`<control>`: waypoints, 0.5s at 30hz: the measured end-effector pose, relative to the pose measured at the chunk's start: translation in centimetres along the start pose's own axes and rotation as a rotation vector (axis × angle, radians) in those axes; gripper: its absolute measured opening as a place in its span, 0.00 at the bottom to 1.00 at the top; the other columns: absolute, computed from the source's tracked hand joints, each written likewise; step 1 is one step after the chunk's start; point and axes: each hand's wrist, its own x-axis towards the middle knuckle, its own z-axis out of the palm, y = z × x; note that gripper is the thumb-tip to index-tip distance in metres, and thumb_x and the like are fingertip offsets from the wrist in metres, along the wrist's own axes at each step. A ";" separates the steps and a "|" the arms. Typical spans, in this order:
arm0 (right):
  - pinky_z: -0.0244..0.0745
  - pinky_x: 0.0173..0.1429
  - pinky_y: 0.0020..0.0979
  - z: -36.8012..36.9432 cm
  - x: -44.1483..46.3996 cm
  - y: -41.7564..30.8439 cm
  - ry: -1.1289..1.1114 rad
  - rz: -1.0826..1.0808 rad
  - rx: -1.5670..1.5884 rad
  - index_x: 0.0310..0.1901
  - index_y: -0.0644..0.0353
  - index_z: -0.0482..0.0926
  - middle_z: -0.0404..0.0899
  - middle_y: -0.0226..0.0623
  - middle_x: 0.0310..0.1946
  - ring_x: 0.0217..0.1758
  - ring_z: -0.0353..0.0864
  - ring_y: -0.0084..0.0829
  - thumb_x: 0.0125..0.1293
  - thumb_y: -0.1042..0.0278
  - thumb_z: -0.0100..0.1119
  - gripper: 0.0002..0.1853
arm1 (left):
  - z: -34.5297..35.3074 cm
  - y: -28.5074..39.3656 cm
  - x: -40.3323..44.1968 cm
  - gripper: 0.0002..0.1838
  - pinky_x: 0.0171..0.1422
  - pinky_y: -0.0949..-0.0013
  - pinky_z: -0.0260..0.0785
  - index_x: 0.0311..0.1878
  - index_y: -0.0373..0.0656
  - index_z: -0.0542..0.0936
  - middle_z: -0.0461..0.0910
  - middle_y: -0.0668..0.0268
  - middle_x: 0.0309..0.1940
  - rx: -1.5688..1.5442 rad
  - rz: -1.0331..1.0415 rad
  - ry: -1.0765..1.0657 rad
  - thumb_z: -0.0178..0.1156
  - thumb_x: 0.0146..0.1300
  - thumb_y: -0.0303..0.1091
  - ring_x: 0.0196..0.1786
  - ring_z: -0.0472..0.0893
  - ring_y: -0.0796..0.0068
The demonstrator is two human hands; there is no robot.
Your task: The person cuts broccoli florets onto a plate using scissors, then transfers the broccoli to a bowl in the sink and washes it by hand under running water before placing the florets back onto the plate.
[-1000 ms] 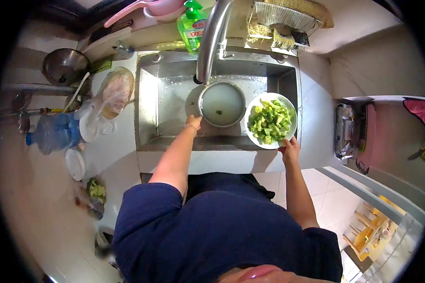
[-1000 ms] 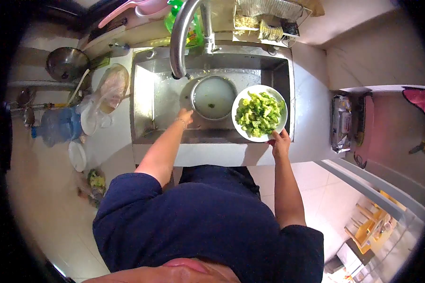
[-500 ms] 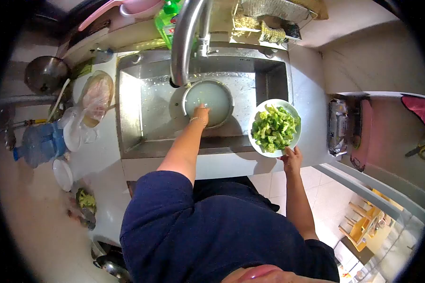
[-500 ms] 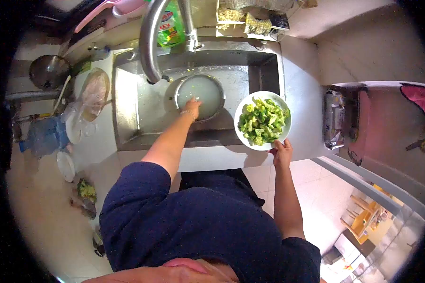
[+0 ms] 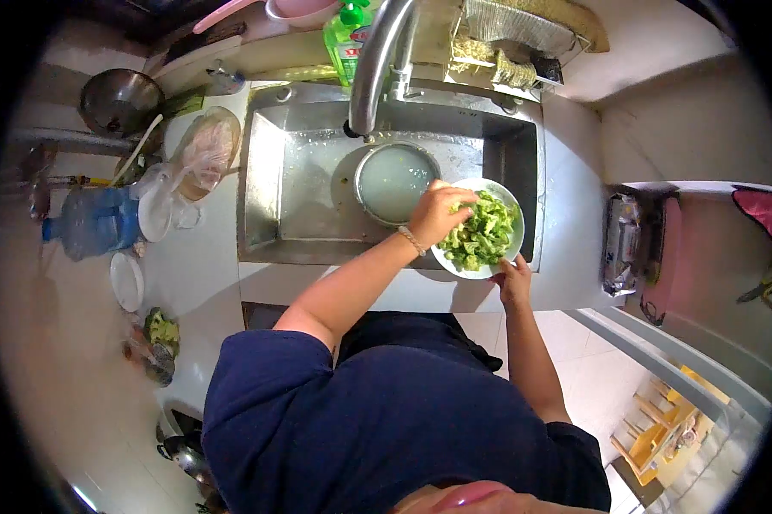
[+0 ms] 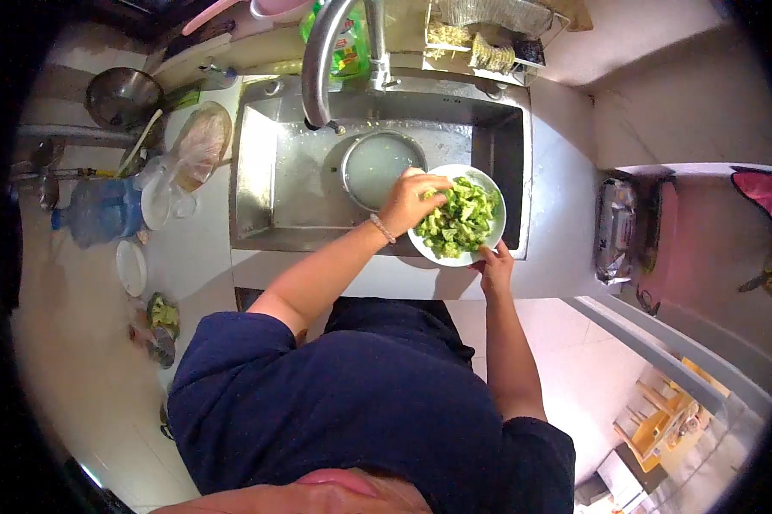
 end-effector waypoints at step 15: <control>0.75 0.18 0.28 -0.4 -0.3 0.6 0.060 -0.016 0.077 0.49 0.64 0.70 0.78 0.40 0.32 0.22 0.78 0.30 0.58 0.80 0.49 0.16 | -0.6 -26.6 -12.2 0.22 0.46 0.59 0.69 0.51 0.32 0.69 0.74 0.51 0.47 -0.416 -1.483 0.338 0.56 0.52 0.28 0.46 0.76 0.56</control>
